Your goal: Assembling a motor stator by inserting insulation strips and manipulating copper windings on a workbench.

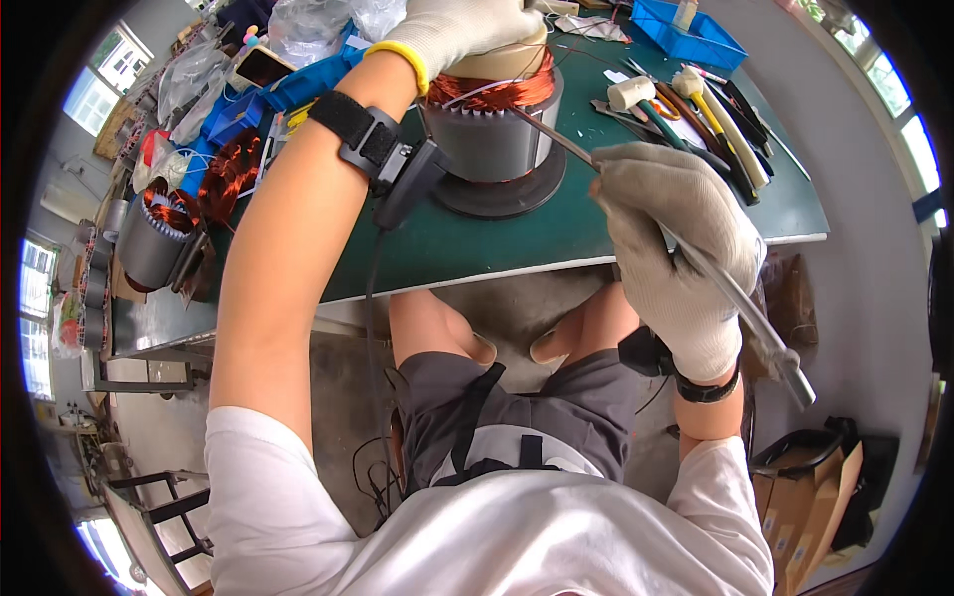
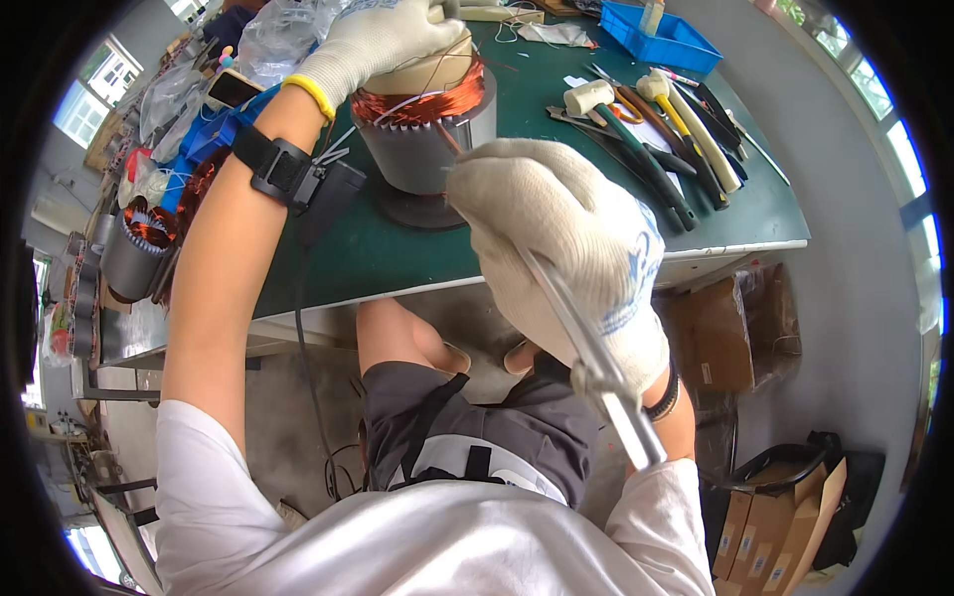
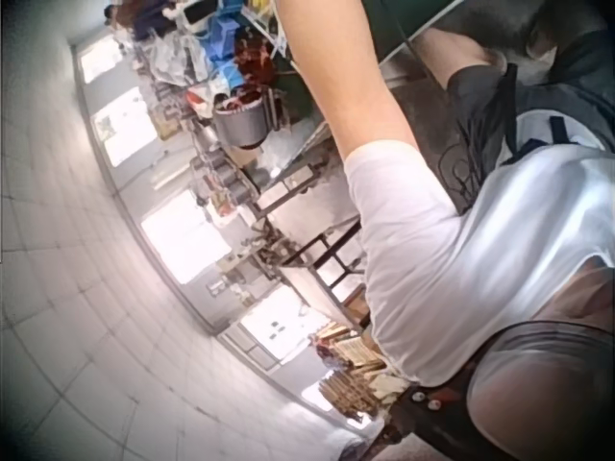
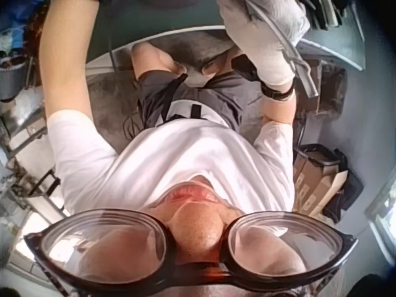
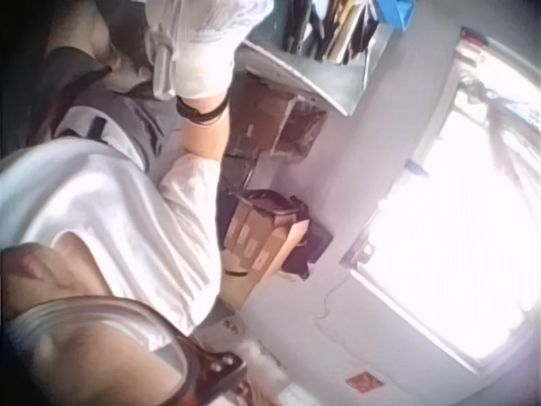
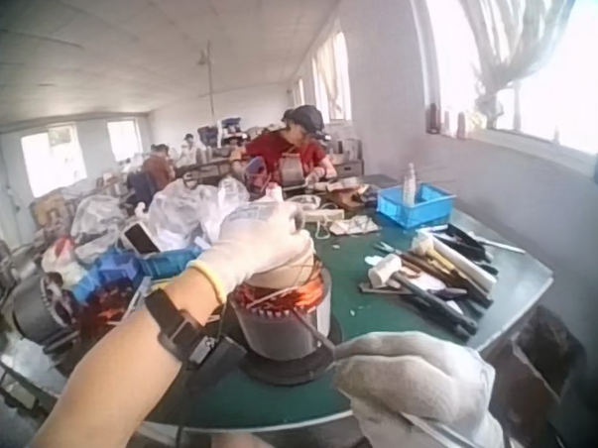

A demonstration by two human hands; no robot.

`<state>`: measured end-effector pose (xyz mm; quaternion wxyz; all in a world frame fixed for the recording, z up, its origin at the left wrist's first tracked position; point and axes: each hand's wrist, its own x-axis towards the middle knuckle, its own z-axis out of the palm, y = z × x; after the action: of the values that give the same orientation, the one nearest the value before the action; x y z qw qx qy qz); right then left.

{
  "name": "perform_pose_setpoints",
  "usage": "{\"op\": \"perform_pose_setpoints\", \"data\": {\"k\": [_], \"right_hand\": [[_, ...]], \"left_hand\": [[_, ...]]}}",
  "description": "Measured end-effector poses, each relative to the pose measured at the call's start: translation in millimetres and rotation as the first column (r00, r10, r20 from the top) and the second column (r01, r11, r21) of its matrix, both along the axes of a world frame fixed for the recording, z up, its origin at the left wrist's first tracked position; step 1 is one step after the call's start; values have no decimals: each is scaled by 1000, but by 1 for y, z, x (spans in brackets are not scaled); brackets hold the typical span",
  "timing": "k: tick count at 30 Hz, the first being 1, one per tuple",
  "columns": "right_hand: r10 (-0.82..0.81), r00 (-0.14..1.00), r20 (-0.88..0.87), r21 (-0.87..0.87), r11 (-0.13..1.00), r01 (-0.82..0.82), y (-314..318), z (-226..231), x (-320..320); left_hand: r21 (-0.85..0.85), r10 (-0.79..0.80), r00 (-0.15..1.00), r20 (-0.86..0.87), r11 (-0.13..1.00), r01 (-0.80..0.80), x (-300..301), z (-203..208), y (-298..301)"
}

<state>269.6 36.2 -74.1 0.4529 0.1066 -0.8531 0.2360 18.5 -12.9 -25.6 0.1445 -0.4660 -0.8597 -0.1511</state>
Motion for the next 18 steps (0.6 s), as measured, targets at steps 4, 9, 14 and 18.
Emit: {"op": "perform_pose_setpoints", "data": {"k": [4, 9, 14, 18], "right_hand": [[108, 994, -36, 122, 987, -103, -9, -32, 15], [17, 976, -217, -78, 996, -35, -9, -62, 47], [70, 991, -118, 57, 996, -64, -7, -59, 34], [79, 980, -181, 73, 995, -66, -10, -72, 33]], "left_hand": [[20, -88, 994, -59, 996, 90, -8, -3, -7], [-44, -159, 983, -91, 987, 156, -7, 3, -4], [-126, 59, 991, 119, 991, -44, 20, 11, -6], [-92, -33, 998, 51, 995, 37, 14, 13, -5]]}}
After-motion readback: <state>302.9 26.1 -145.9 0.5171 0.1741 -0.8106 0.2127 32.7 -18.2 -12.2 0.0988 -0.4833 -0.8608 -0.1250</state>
